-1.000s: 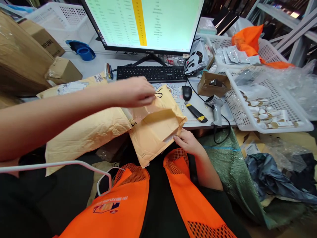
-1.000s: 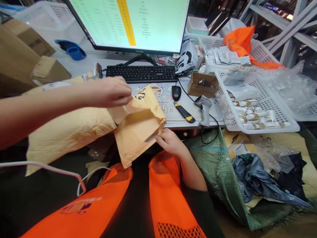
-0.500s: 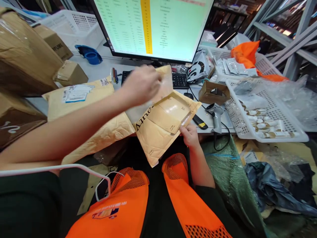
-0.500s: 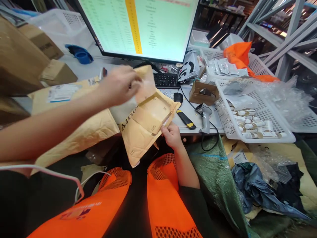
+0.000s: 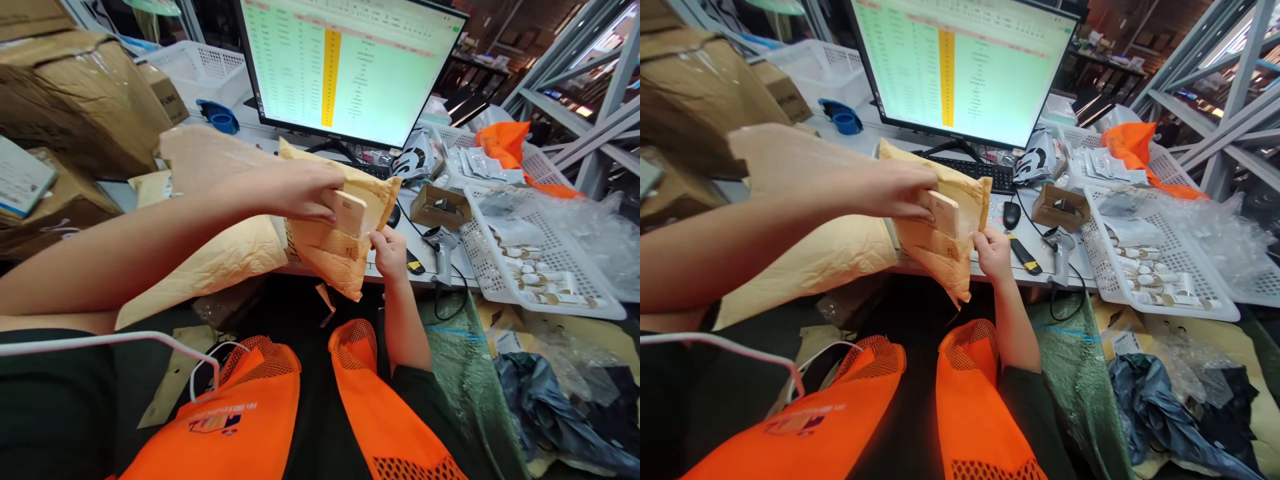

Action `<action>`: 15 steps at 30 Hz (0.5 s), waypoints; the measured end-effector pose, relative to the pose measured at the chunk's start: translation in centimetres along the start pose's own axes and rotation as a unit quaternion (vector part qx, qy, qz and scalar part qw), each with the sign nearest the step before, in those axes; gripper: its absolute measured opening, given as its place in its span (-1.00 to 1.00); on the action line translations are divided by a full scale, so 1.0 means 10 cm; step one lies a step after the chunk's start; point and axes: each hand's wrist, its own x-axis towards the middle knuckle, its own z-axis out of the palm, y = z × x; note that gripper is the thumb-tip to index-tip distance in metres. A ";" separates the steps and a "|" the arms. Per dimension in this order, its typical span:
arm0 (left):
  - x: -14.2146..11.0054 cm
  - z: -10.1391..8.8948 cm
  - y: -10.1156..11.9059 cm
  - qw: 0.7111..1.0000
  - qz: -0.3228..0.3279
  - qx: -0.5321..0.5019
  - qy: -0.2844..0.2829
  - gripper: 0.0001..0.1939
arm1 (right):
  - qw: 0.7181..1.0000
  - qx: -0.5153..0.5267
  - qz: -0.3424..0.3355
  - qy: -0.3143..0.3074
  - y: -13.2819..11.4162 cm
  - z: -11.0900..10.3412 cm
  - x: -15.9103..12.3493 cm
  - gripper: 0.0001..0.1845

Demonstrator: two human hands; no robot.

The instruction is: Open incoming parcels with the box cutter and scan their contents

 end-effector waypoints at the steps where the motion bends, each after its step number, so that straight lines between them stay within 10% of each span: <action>1: -0.05 -0.05 -0.02 1.000 -0.005 0.002 0.010 -0.65 | 1.000 0.011 0.007 -0.026 -0.01 -0.03 -0.01 -0.53; 5: -0.22 -0.24 -0.01 0.992 -0.040 0.001 0.123 -0.62 | 0.994 -0.050 0.010 -0.097 -0.08 -0.17 -0.15 -0.45; 10: -0.32 -0.43 0.13 0.972 -0.041 -0.034 0.228 -0.56 | 0.973 -0.221 -0.062 0.013 -0.19 -0.36 -0.26 -0.57; 15: -0.45 -0.32 0.24 0.943 -0.073 -0.134 0.295 -0.52 | 0.977 -0.146 -0.119 0.098 -0.15 -0.53 -0.31 -0.45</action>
